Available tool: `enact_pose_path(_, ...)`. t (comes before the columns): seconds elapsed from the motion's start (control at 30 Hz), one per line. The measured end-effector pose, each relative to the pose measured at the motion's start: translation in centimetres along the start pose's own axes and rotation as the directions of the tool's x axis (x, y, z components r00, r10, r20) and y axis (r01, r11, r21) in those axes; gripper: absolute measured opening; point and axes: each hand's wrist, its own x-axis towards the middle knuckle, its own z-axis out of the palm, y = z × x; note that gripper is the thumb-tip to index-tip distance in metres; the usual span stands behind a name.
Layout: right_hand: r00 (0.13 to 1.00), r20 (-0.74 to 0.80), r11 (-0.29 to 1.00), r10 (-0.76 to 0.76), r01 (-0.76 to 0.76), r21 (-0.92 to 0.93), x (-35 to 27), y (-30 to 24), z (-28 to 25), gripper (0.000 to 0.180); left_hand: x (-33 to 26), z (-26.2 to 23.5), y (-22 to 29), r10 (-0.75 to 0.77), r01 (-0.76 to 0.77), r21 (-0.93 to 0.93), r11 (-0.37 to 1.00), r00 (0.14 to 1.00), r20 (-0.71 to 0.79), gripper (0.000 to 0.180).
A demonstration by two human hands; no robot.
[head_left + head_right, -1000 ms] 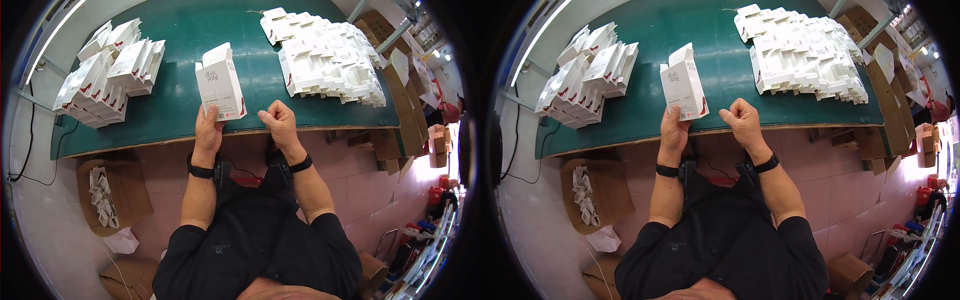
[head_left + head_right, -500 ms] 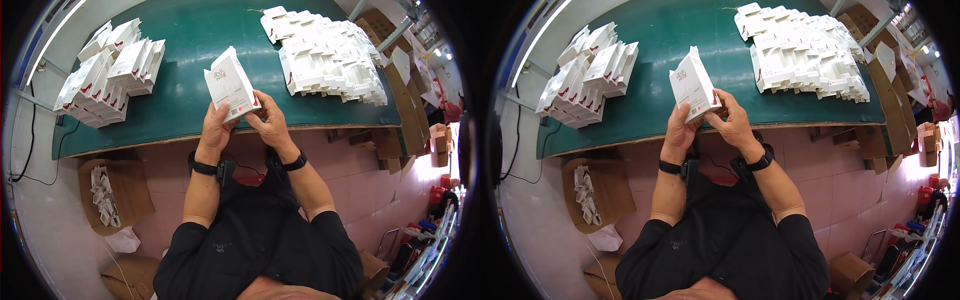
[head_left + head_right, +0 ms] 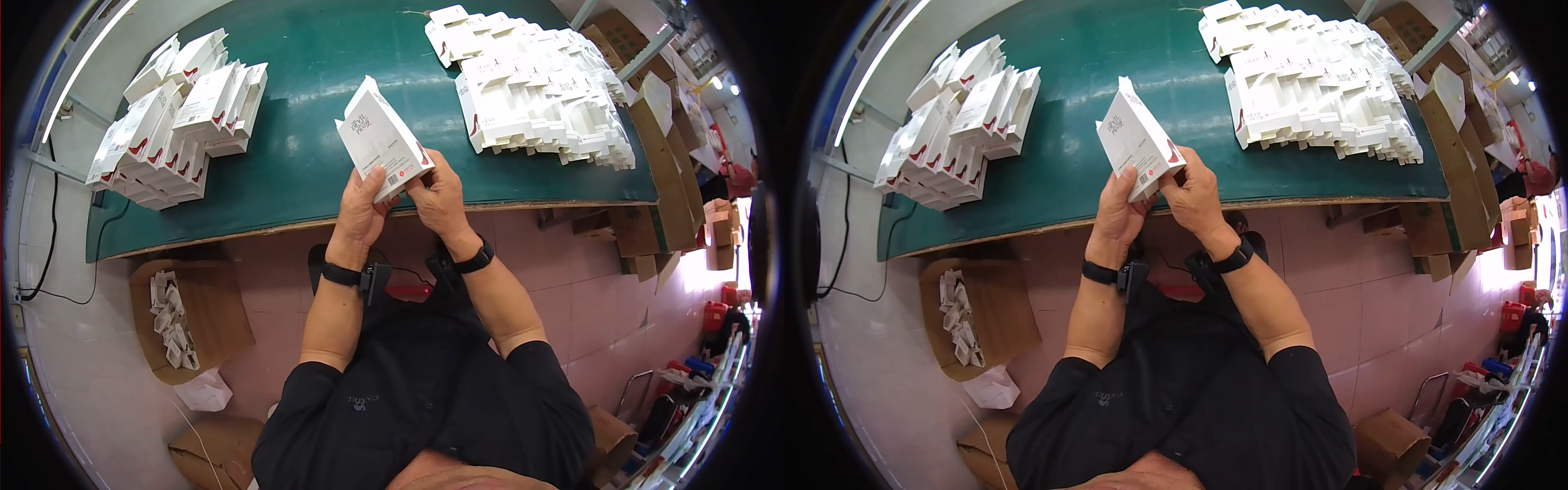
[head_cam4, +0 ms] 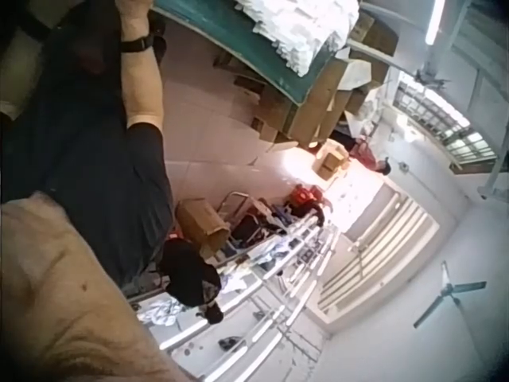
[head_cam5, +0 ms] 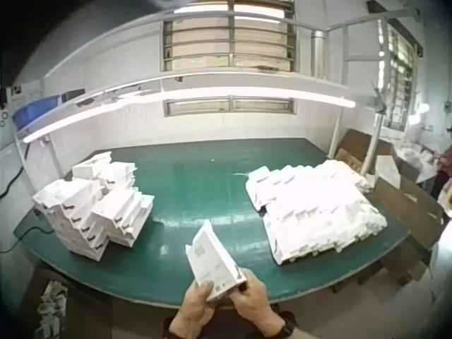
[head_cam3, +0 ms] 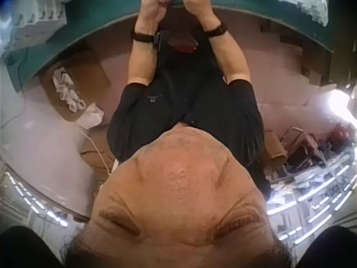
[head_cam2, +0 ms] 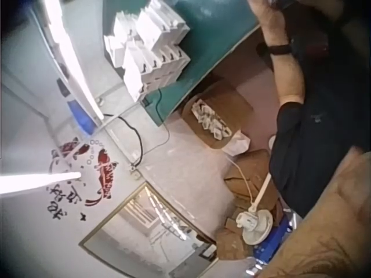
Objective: The person picks up a flat white box, folds the sides and flaps by hand, and places the assembled box onto a stack.
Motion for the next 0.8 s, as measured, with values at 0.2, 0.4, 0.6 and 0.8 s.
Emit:
enact_pose_path(0.2,0.997,0.039,0.997,-0.068,0.066,0.037,0.2,0.6,-0.2,0.045,0.2,-0.5,0.5,-0.009,0.01,-0.069,0.998,1.0,0.009,0.055)
enact_pose_path(0.4,0.994,0.106,0.996,0.022,-0.03,0.079,0.3,-0.8,-0.4,0.051,0.3,0.3,0.8,-0.015,0.008,-0.191,0.982,0.999,-0.035,0.058)
enact_pose_path(0.6,0.967,-0.035,0.912,-0.254,0.227,-0.341,0.7,-1.6,-0.4,0.061,0.3,1.2,0.5,0.048,-0.052,-0.129,0.99,0.998,-0.03,0.058)
enact_pose_path(0.8,0.908,-0.109,0.825,-0.405,0.312,-0.471,1.0,-1.6,-0.3,0.055,0.2,1.5,0.0,0.116,-0.116,0.027,0.993,0.993,-0.011,0.056)
